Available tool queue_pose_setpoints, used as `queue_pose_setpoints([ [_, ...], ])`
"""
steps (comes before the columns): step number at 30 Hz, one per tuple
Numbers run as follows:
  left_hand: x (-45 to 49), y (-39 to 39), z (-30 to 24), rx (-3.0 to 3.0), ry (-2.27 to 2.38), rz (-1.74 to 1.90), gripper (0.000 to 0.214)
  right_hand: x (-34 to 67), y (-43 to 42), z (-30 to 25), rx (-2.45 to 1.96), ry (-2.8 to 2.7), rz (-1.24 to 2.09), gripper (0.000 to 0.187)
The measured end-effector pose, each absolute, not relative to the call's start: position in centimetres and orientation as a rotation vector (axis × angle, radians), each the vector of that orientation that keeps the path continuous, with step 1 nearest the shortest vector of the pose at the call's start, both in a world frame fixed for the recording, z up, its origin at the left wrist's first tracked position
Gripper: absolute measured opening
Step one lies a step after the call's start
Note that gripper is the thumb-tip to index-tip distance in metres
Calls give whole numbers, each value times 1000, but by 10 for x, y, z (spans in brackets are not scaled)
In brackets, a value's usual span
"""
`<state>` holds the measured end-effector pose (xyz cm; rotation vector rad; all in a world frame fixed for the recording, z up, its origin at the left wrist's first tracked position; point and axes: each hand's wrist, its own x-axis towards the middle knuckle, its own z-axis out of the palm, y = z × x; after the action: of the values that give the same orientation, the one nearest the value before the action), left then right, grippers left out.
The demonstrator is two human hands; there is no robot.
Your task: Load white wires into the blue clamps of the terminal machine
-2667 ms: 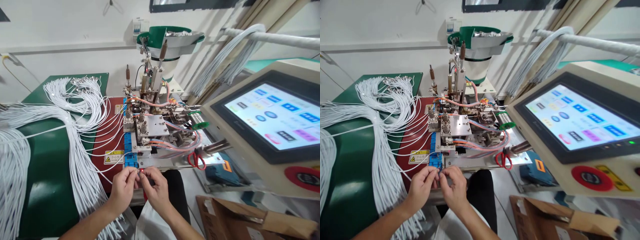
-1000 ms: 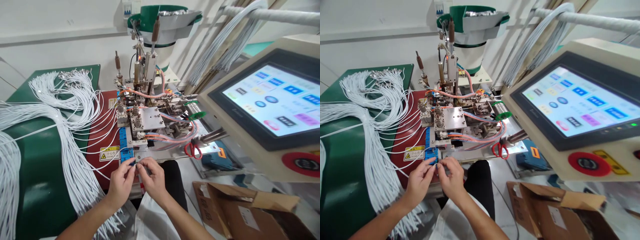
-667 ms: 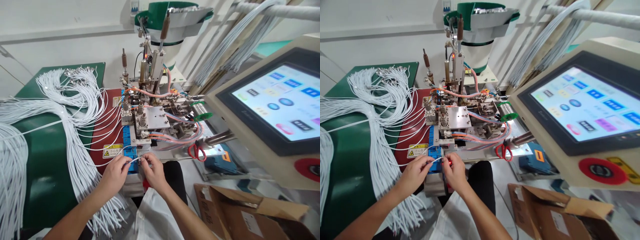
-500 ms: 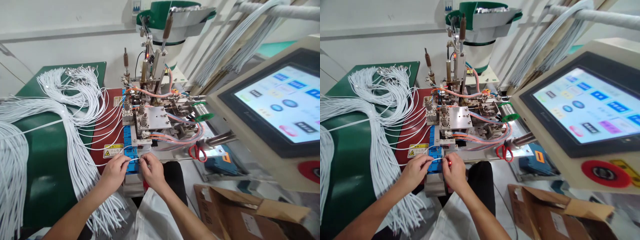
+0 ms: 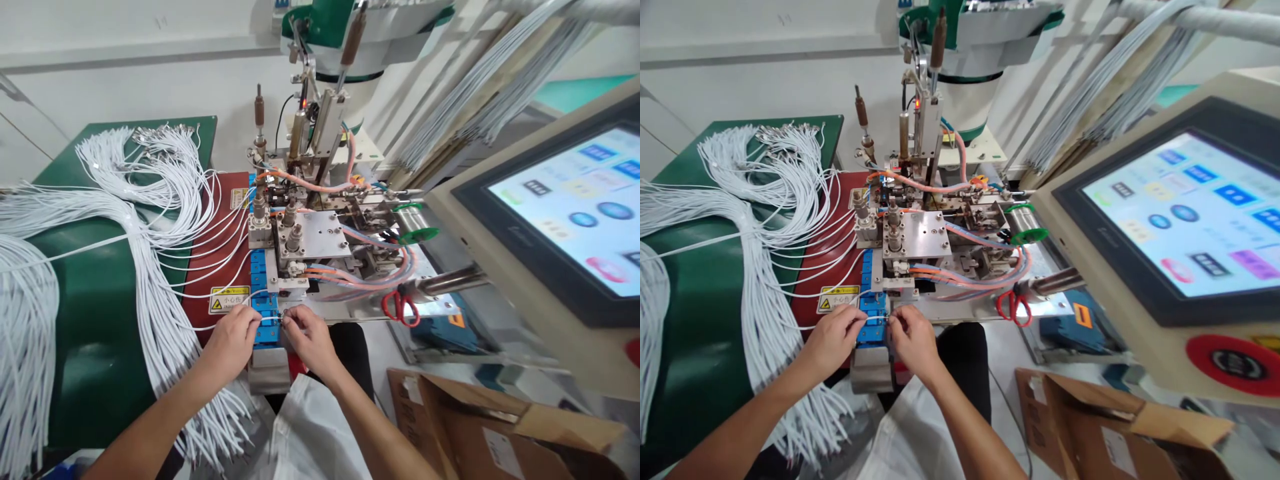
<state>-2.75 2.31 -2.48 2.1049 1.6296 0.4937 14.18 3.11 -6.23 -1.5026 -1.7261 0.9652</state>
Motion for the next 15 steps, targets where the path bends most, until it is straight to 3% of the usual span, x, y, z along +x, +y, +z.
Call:
queue_pose_setpoints([
  [7,-28,22,-30,2129,1601,556,18,133,37,-70,-1469,-1823,776,33],
  [15,-25,18,-24,2282,1687,418,22,123,31,-86,-1532,-1597,910,37],
])
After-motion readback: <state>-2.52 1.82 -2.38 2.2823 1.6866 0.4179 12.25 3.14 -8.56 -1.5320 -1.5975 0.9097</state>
